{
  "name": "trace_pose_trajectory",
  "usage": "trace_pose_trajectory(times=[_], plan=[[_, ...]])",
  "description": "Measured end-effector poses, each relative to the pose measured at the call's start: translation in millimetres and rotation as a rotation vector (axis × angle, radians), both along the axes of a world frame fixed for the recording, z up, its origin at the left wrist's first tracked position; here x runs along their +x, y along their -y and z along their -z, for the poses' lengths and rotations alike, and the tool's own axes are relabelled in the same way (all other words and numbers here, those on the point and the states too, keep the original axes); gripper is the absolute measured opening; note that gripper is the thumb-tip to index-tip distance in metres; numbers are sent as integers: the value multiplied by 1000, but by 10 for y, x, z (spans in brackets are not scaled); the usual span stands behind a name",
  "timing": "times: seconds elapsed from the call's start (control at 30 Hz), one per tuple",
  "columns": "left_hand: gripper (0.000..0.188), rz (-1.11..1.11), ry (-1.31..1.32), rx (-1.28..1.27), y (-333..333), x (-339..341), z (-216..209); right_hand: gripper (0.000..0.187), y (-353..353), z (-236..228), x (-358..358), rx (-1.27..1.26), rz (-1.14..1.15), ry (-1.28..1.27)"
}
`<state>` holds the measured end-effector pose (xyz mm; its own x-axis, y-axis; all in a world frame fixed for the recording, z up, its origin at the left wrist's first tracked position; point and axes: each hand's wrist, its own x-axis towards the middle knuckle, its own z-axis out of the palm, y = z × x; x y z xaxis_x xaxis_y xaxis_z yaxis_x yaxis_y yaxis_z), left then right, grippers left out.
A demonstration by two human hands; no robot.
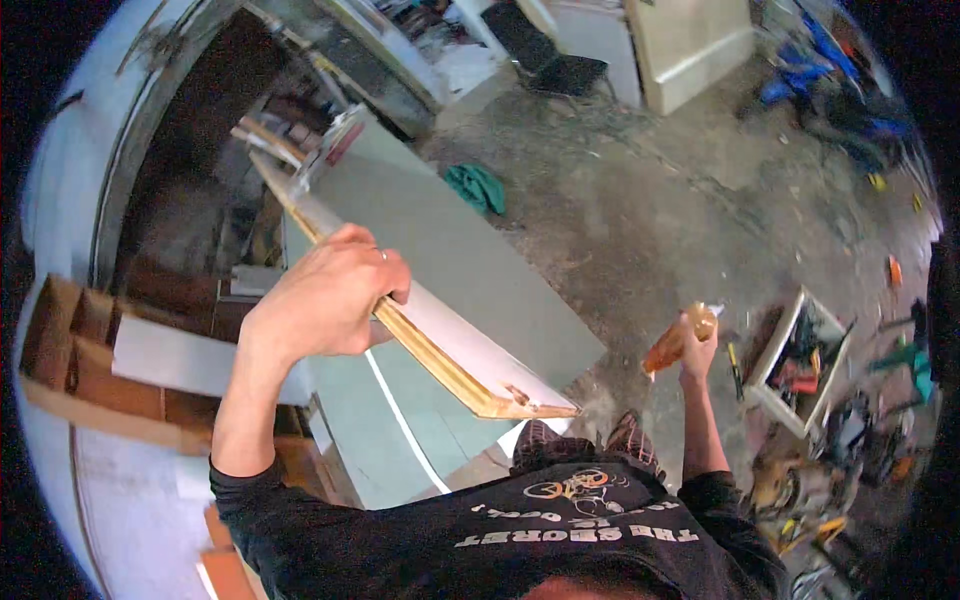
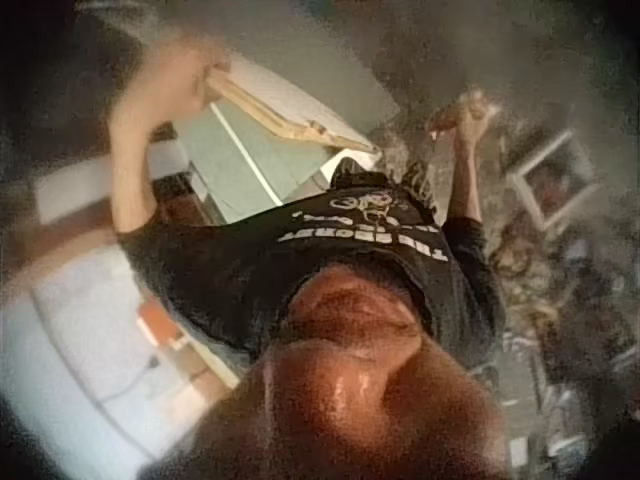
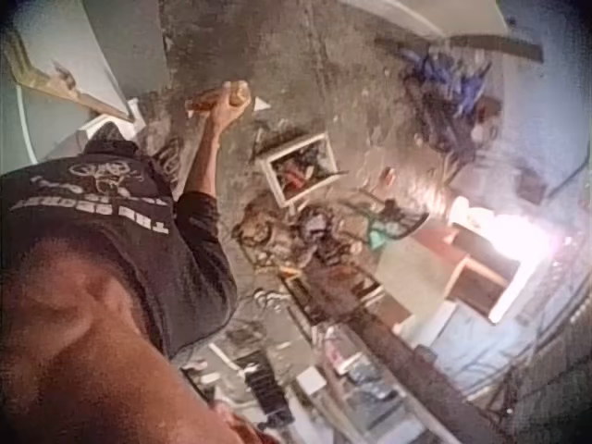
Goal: The person applies glue from a bottle onto the edge of a curved wooden board and then positions the board on a table.
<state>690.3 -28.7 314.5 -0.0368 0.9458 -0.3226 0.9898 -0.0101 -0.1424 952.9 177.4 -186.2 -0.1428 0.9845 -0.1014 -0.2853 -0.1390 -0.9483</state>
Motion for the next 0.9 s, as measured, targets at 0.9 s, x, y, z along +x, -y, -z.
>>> trace_pose_trajectory(times=[0.9], plan=[[11,-179,-365,225,386,524,243,44,206,-836,-3440,2143,-1634,1404]])
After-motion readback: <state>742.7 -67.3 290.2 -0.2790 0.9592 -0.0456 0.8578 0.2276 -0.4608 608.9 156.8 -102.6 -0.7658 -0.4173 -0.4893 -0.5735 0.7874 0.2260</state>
